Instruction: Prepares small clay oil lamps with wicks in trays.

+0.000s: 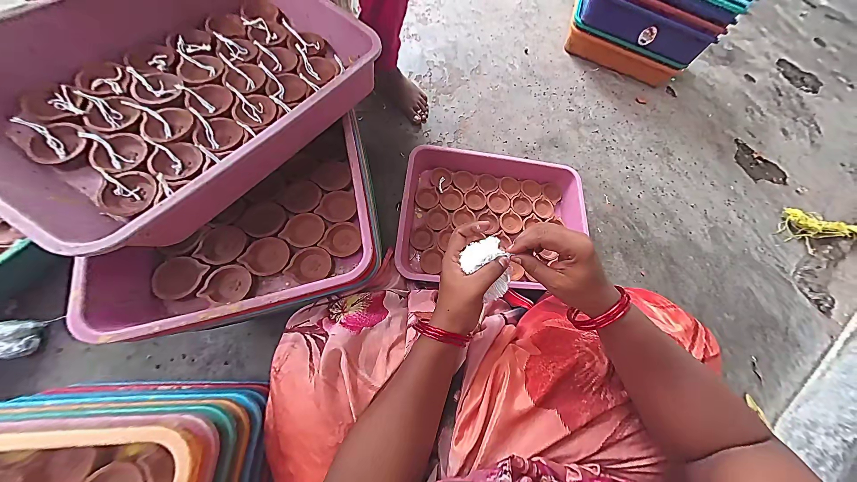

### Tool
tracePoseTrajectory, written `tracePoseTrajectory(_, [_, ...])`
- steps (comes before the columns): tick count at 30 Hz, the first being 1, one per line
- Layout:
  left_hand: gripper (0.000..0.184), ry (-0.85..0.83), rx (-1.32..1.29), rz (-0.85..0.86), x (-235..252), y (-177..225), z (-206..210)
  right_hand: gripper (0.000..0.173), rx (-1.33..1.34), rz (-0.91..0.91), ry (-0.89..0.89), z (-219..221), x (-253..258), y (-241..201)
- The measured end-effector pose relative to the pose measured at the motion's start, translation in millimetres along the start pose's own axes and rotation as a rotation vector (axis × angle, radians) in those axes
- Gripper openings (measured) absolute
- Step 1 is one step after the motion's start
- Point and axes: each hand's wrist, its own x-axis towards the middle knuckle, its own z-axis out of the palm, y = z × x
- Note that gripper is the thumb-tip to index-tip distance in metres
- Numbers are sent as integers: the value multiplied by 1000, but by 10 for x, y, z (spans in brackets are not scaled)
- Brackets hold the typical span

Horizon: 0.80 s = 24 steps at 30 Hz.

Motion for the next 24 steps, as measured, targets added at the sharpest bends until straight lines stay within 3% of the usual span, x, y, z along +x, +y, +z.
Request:
tracePoseTrajectory(10, [43,55,-123,-56,-13,16,44,8,-33,22,2,38,-17,-5])
tracePoseTrajectory(24, [49,44,-74,-120,-1,25,29,13,-117,-132,-35,-1,15,67])
